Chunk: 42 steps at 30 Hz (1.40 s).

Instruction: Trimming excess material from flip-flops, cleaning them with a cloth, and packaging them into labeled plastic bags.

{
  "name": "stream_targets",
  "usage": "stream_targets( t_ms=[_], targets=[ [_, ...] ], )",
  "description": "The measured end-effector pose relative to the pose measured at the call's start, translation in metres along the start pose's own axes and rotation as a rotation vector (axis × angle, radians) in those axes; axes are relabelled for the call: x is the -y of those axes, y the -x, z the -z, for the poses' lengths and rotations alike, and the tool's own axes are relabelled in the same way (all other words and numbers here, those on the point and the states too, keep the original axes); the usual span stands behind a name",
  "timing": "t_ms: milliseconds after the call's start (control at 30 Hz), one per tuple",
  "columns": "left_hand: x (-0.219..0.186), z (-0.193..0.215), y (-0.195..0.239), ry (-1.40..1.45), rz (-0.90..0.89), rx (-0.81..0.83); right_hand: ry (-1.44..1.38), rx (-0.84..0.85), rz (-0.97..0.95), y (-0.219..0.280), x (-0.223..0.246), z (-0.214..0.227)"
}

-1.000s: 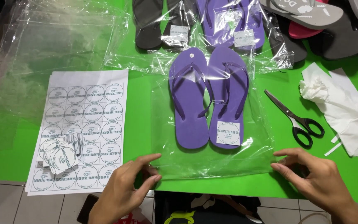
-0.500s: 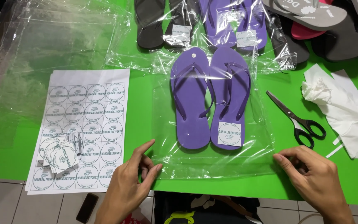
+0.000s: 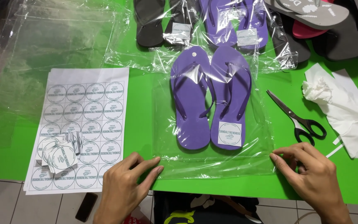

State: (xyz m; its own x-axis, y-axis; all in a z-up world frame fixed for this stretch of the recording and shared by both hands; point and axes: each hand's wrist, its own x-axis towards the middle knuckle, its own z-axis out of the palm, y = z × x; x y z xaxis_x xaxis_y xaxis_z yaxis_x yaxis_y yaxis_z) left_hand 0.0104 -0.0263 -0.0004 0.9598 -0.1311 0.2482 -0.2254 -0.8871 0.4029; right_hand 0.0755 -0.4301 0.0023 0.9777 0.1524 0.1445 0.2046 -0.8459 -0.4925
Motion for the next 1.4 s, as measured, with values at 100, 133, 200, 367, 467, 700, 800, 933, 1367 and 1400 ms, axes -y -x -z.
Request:
stream_targets(
  t_ms=[100,133,200,367,467,700,800,933,1367,1400],
  targets=[
    [0.002,-0.001,0.003,-0.036,-0.01,-0.056,0.044,0.022,0.005,0.001,-0.003,0.002],
    [0.003,-0.003,0.004,-0.047,-0.006,-0.048,0.071,0.034,0.009,0.001,-0.005,0.003],
    [0.004,0.0,0.004,-0.041,0.007,-0.058,0.108,0.059,-0.005,0.002,-0.01,0.004],
    [-0.001,0.006,0.0,0.072,-0.017,-0.282,0.238,-0.023,0.047,0.005,-0.003,0.012],
    [-0.016,-0.006,0.001,0.116,-0.14,-0.34,0.193,-0.375,0.437,0.008,0.022,0.004],
    [-0.062,-0.031,-0.024,0.16,-0.542,0.11,0.249,0.007,0.892,-0.005,0.077,-0.036],
    [-0.045,-0.035,-0.019,0.144,-0.454,0.142,0.285,0.025,0.842,-0.002,0.052,-0.043],
    [-0.021,-0.017,-0.009,0.179,-0.272,-0.01,0.187,0.039,0.7,0.006,0.022,-0.033],
    [-0.026,0.032,-0.033,0.301,0.114,-0.073,0.063,-0.045,0.35,-0.052,0.013,0.027],
    [-0.029,0.036,-0.04,0.322,0.233,0.107,0.057,0.135,0.152,-0.063,0.026,0.034]
  ],
)
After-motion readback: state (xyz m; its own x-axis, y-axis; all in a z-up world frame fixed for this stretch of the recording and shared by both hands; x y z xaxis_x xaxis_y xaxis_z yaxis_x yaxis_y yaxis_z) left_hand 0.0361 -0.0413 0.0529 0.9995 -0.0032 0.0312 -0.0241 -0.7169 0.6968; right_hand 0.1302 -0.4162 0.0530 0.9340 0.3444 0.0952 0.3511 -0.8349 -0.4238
